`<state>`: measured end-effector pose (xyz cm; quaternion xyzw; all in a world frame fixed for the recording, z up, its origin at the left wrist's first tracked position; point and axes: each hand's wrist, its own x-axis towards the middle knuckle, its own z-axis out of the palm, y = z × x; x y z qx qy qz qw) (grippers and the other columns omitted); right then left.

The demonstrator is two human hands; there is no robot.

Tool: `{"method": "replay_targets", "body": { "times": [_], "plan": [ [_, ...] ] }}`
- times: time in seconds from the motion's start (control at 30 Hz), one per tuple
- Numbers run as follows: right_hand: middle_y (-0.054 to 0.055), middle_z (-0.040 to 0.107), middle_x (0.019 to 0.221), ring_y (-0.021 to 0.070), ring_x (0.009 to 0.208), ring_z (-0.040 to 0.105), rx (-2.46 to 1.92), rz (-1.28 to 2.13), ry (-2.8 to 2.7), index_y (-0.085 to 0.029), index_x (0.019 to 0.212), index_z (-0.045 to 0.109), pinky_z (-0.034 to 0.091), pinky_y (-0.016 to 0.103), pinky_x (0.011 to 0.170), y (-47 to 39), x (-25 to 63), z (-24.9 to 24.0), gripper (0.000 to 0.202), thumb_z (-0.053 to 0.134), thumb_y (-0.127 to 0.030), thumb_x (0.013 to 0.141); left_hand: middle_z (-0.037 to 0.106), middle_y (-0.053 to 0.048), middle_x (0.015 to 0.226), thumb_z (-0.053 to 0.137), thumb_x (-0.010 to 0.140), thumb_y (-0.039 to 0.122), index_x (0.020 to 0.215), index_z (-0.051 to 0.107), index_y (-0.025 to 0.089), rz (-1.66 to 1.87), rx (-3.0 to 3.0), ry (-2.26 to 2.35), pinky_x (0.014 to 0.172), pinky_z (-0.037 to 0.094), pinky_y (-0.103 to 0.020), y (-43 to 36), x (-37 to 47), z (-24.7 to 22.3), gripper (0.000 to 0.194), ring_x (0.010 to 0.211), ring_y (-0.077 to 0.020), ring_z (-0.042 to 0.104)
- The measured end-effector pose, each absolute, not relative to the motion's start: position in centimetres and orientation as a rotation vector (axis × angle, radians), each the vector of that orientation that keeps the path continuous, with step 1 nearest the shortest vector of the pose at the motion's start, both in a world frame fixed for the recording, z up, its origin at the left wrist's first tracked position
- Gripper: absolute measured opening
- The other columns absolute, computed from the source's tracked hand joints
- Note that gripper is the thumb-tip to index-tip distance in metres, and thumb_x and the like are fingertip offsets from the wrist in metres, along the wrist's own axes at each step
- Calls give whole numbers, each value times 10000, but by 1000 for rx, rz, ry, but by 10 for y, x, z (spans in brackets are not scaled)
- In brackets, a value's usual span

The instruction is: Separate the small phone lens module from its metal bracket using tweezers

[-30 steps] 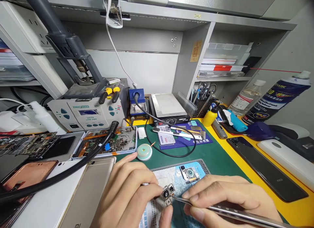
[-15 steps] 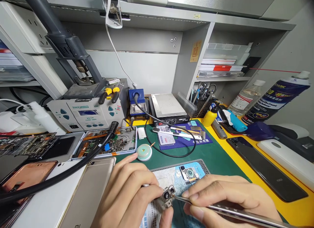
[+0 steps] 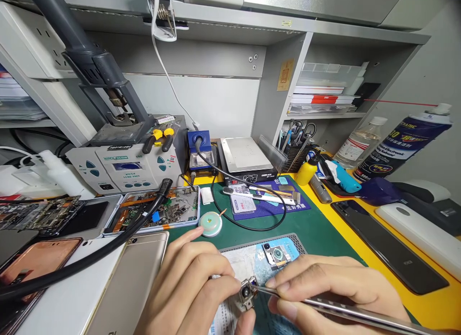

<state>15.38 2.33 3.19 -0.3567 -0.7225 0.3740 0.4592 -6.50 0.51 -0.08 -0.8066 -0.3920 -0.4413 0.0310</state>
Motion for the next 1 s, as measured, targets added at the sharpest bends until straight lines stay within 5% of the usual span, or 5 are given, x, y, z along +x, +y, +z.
{"method": "replay_targets", "body": {
  "times": [1.0],
  "plan": [
    [-23,866,816,145,719,828,-804,962,-1817,-285,875,843,643,110,729,24,155,30,441,821,94,649,650,-18,853,720,725,50,896,652,185,-1381,-2559,-1210,1074,434,-495,2,-62,-3,228,870,-191,570]
  ]
}}
